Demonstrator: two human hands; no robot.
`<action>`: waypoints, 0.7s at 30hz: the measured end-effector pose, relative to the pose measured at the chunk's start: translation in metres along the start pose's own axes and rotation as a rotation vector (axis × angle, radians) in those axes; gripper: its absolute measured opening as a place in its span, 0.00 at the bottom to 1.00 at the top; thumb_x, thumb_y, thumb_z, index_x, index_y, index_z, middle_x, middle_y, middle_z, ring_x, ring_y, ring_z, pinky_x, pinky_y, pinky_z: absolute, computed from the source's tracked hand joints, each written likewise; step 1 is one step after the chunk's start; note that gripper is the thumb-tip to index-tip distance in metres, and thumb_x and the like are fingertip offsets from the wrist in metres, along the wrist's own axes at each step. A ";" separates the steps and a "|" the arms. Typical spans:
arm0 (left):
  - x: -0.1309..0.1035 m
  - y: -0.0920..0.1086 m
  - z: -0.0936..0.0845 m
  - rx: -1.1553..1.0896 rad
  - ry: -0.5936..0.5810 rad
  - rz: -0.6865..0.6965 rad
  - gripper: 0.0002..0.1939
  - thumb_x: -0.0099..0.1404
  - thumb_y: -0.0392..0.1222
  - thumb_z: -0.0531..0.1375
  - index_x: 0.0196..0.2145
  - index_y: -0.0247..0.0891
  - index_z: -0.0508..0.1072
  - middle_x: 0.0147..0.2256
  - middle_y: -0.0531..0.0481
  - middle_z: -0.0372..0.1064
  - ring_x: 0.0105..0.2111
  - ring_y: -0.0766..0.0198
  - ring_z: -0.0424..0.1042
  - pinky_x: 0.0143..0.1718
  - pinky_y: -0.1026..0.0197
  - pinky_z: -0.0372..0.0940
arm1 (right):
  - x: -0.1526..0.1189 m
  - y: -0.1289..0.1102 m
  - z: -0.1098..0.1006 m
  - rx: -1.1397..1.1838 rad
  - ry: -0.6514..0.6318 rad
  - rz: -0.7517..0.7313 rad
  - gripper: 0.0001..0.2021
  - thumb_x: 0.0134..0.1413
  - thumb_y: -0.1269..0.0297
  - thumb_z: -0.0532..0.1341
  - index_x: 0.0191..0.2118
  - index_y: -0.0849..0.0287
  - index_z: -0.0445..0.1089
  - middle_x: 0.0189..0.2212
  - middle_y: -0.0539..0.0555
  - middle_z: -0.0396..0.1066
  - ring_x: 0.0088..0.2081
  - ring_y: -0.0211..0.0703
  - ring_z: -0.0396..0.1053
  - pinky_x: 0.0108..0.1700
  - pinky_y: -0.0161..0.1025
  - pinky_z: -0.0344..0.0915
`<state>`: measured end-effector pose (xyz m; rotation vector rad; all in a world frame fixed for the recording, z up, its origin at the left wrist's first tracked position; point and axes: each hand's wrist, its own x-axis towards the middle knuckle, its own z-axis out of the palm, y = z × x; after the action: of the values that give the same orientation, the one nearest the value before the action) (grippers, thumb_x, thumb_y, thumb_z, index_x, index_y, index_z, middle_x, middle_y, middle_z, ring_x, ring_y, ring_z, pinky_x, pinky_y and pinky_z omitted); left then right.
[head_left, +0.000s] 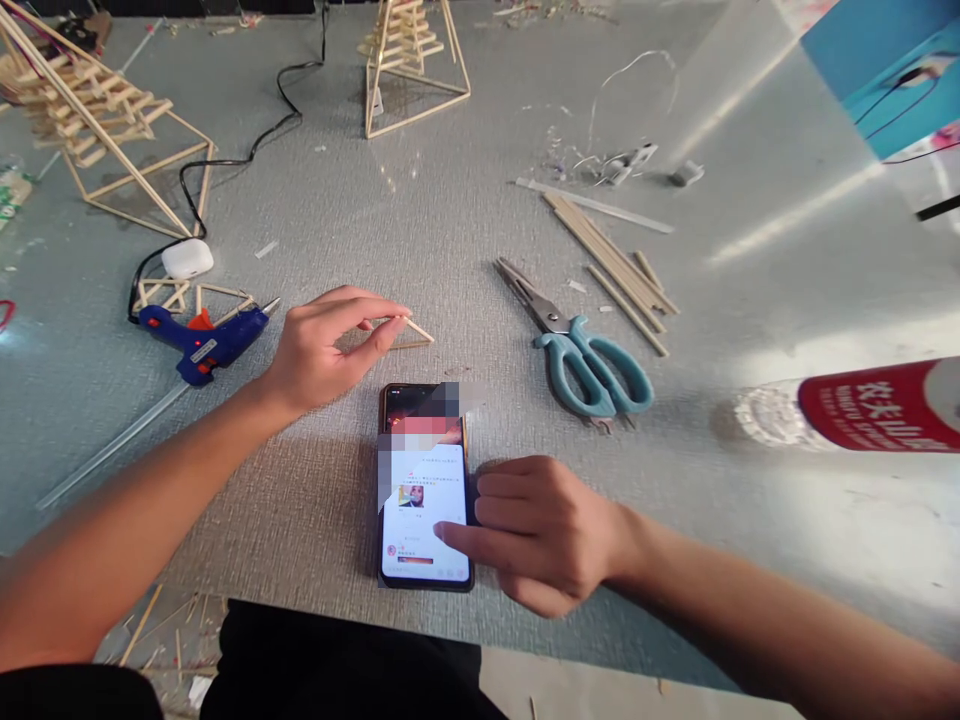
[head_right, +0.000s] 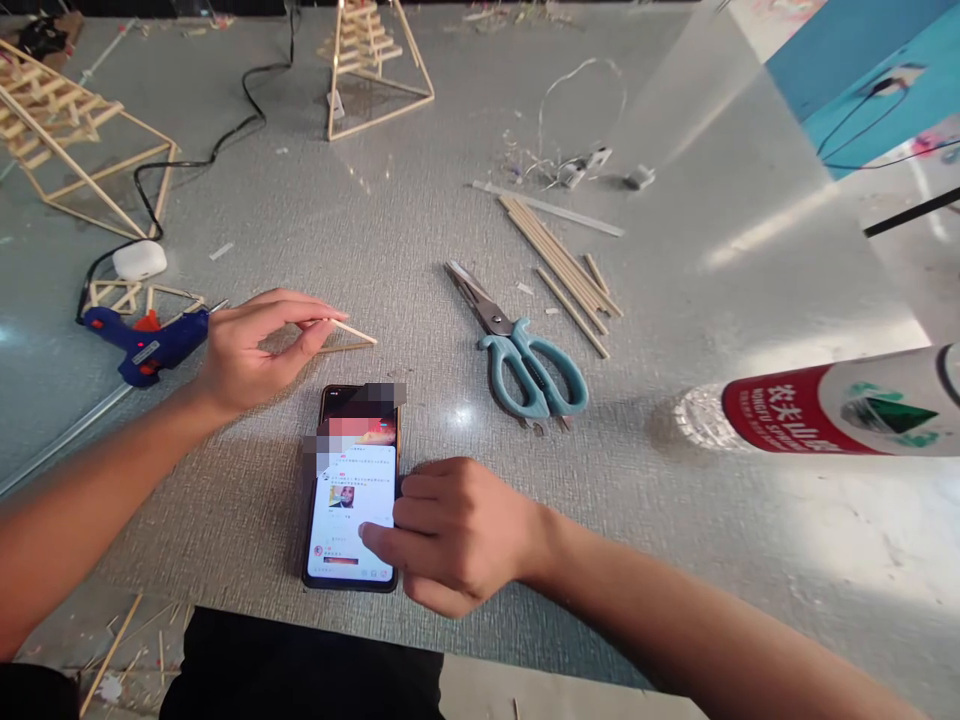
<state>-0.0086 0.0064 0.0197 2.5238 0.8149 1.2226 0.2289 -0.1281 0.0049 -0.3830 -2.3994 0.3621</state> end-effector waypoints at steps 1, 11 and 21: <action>0.000 0.000 0.000 0.006 -0.002 -0.003 0.07 0.72 0.40 0.60 0.41 0.38 0.79 0.39 0.48 0.81 0.36 0.66 0.79 0.39 0.61 0.75 | 0.000 0.000 0.000 0.007 0.006 0.008 0.15 0.61 0.70 0.48 0.46 0.63 0.69 0.20 0.46 0.61 0.21 0.40 0.56 0.24 0.40 0.53; 0.000 0.001 -0.001 0.010 -0.013 -0.051 0.08 0.73 0.41 0.60 0.42 0.39 0.79 0.39 0.48 0.81 0.34 0.66 0.78 0.39 0.61 0.74 | -0.001 0.005 -0.003 0.101 0.073 0.064 0.14 0.61 0.71 0.48 0.44 0.61 0.69 0.22 0.49 0.67 0.22 0.41 0.61 0.25 0.41 0.56; -0.001 0.000 0.000 0.000 -0.024 -0.042 0.07 0.72 0.40 0.61 0.41 0.38 0.80 0.39 0.48 0.81 0.34 0.67 0.77 0.39 0.63 0.72 | 0.002 0.005 -0.001 0.056 0.020 0.067 0.16 0.60 0.72 0.48 0.44 0.64 0.72 0.21 0.49 0.65 0.22 0.41 0.57 0.24 0.41 0.54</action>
<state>-0.0089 0.0059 0.0196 2.5038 0.8579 1.1764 0.2290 -0.1229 0.0053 -0.4402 -2.3559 0.4531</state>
